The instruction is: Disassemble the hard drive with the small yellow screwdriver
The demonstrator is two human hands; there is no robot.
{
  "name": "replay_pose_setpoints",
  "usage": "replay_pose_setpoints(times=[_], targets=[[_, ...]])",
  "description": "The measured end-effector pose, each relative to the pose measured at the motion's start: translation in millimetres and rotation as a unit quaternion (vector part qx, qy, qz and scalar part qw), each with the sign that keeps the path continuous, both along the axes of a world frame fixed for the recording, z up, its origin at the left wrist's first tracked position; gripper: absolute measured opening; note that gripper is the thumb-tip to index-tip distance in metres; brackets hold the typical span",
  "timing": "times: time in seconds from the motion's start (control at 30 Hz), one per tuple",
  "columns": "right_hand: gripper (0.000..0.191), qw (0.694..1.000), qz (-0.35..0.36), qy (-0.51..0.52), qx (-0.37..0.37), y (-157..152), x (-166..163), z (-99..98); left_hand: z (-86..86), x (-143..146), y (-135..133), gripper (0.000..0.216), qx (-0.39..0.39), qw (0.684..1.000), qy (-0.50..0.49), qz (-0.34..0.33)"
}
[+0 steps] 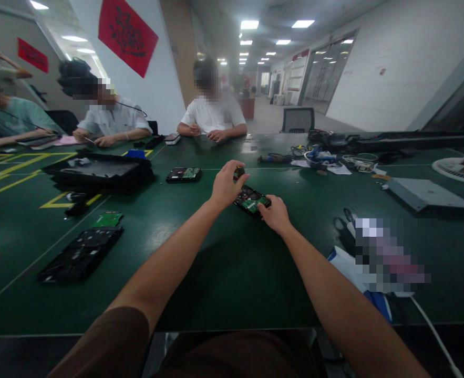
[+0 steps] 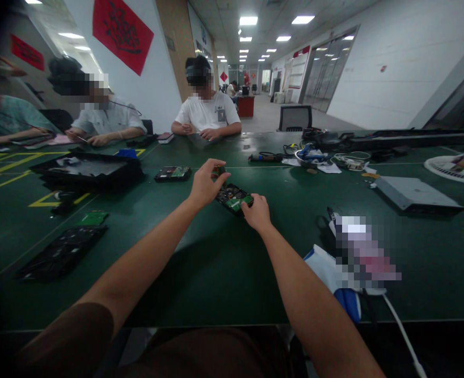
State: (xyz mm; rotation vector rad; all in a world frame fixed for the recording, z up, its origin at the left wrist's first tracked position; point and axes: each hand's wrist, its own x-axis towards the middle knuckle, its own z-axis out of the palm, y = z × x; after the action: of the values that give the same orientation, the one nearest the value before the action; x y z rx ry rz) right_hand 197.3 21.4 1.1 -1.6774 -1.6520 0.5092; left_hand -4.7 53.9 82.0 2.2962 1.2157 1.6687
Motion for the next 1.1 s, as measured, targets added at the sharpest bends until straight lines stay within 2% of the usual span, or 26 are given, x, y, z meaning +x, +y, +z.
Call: replay_pose_setpoints(times=[0.13,0.33,0.47,0.7,0.93,1.1], targets=[[0.052,1.000,-0.003,-0.009,0.003,-1.2,-0.5,1.3,2.8,-2.4,-0.3,0.030,0.030,0.999,0.015,0.023],[0.053,1.000,0.006,0.011,0.001,-3.9,-0.1,3.1,4.1,-4.3,-0.7,0.033,0.008,0.999,0.029,0.019],[0.054,0.999,0.015,0.036,-0.012,-6.0,-0.4,5.7,3.4,-3.7,-0.6,0.033,-0.015,0.999,0.008,0.030],[0.054,1.000,0.004,-0.005,0.004,-3.9,-0.8,4.7,0.8,-0.7,-0.8,0.038,-0.040,0.998,-0.050,-0.002],[0.052,1.000,-0.002,-0.011,0.002,-1.9,-0.8,2.9,4.8,1.8,-5.5,0.029,-0.002,1.000,0.001,0.019],[0.052,1.000,-0.001,-0.006,0.005,-0.8,-0.3,1.1,6.1,0.3,-5.0,0.030,-0.014,1.000,0.019,0.007]])
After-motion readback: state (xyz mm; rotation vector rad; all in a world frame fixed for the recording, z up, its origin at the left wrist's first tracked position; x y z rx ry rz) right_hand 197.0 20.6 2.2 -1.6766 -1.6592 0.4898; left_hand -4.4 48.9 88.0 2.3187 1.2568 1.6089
